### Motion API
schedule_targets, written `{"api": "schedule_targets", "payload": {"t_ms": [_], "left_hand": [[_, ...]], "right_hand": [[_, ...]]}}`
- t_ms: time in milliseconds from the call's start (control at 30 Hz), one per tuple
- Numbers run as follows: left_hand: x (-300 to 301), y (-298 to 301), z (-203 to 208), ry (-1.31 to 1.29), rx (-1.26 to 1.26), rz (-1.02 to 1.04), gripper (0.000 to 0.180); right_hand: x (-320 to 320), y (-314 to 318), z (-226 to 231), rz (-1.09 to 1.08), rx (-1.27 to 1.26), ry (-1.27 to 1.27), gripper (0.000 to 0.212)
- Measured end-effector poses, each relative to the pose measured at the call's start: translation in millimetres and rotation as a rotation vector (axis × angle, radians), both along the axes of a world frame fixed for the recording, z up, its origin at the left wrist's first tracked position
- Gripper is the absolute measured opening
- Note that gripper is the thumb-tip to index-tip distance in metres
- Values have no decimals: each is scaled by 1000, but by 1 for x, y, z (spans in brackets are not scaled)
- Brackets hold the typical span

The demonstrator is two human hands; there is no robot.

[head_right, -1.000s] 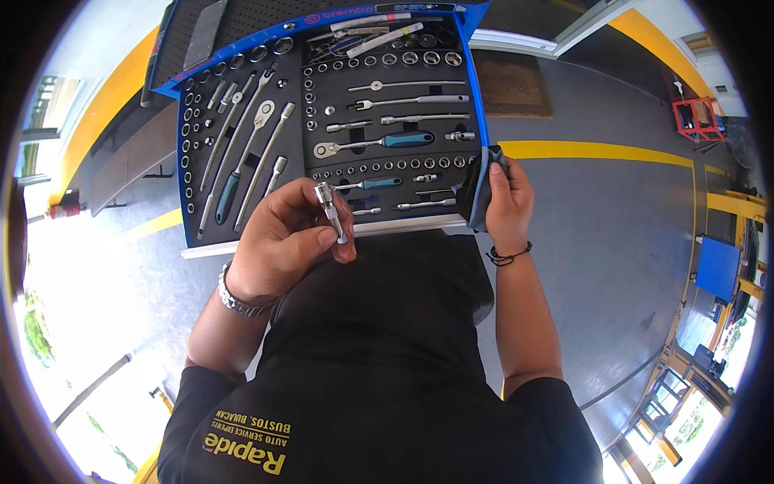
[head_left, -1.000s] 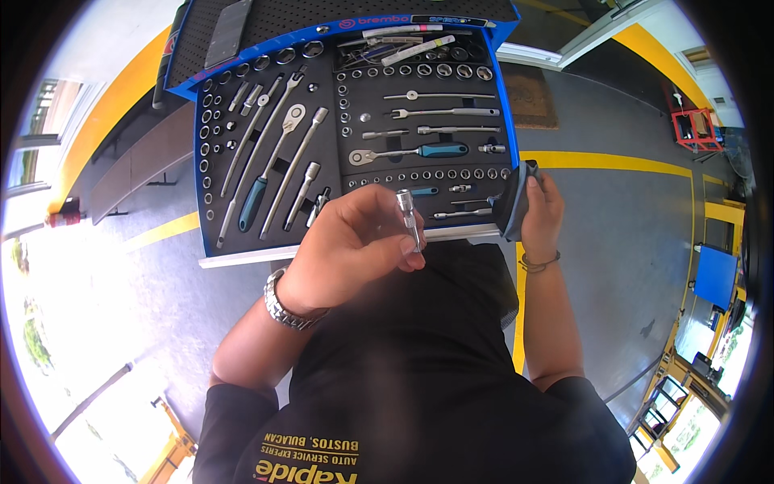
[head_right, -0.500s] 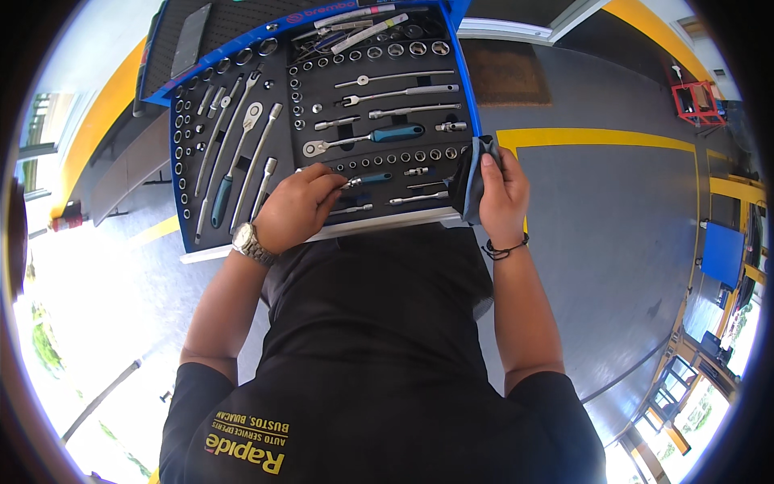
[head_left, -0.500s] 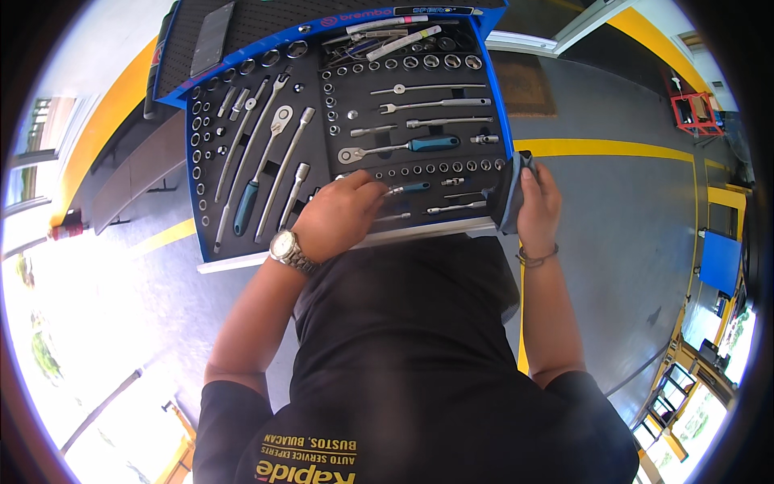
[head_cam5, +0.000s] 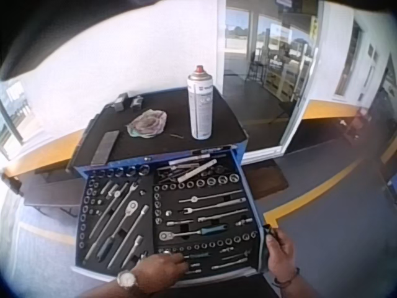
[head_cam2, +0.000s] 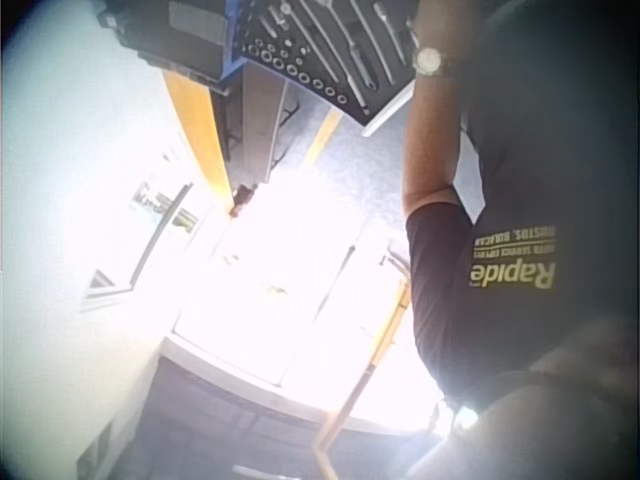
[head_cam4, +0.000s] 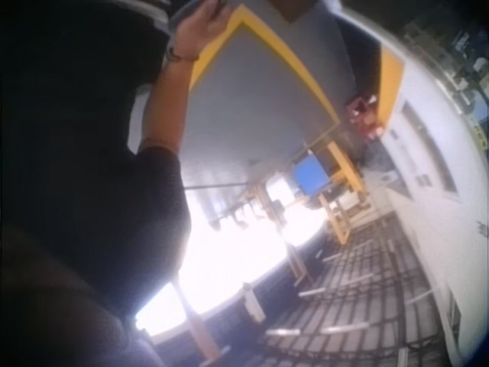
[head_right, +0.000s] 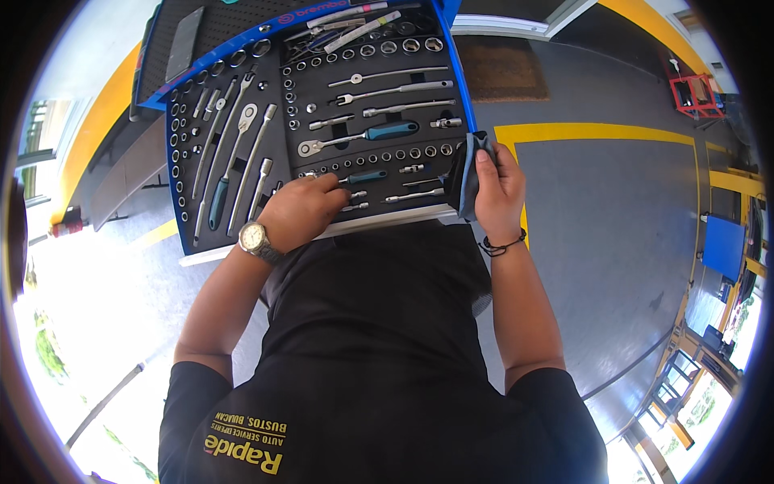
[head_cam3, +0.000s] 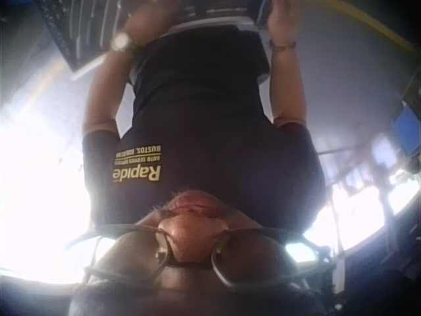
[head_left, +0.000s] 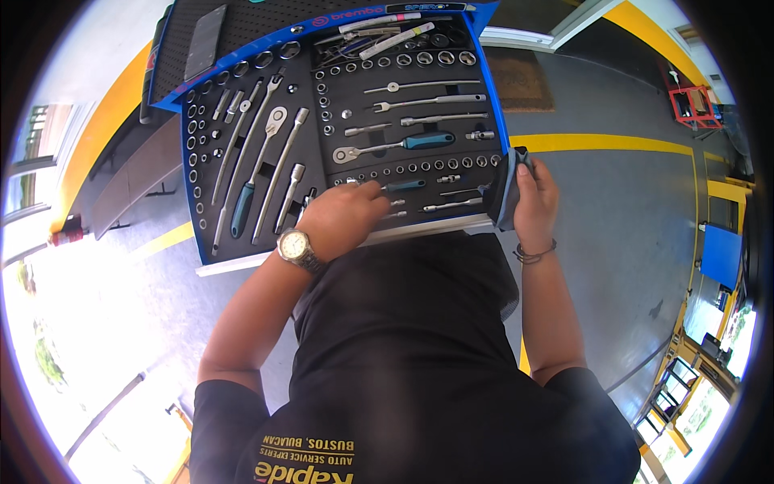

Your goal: The person systematically cleans various hand tools from a blue tool chest using a dark cloth. They pick up individual sockets and wrenches, wipe them thoroughly, and place them back into their designated slots in the drawer. The process involves opening and closing drawers to access different sets of tools.

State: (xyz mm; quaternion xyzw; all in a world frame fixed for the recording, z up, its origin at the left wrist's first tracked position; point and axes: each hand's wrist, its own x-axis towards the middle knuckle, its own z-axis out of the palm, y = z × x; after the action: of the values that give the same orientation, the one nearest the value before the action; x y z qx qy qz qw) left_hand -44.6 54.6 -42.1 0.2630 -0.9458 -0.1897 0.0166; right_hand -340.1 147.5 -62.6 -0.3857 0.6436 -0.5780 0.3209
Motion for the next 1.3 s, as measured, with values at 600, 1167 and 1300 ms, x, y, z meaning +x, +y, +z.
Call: {"api": "schedule_targets", "payload": {"t_ms": [600,1167,1300], "left_hand": [[-15,-17,23,-28,152,-106,12],[-130,-4,26,-313,173,-136,19],[-139,-6,28,-358,215,-117,21]], "right_hand": [[-23,0,8,-164,-76,-680,30],[-27,8,3,-246,-310,-1022,37],[-27,5,5,-312,-284,-982,36]]}}
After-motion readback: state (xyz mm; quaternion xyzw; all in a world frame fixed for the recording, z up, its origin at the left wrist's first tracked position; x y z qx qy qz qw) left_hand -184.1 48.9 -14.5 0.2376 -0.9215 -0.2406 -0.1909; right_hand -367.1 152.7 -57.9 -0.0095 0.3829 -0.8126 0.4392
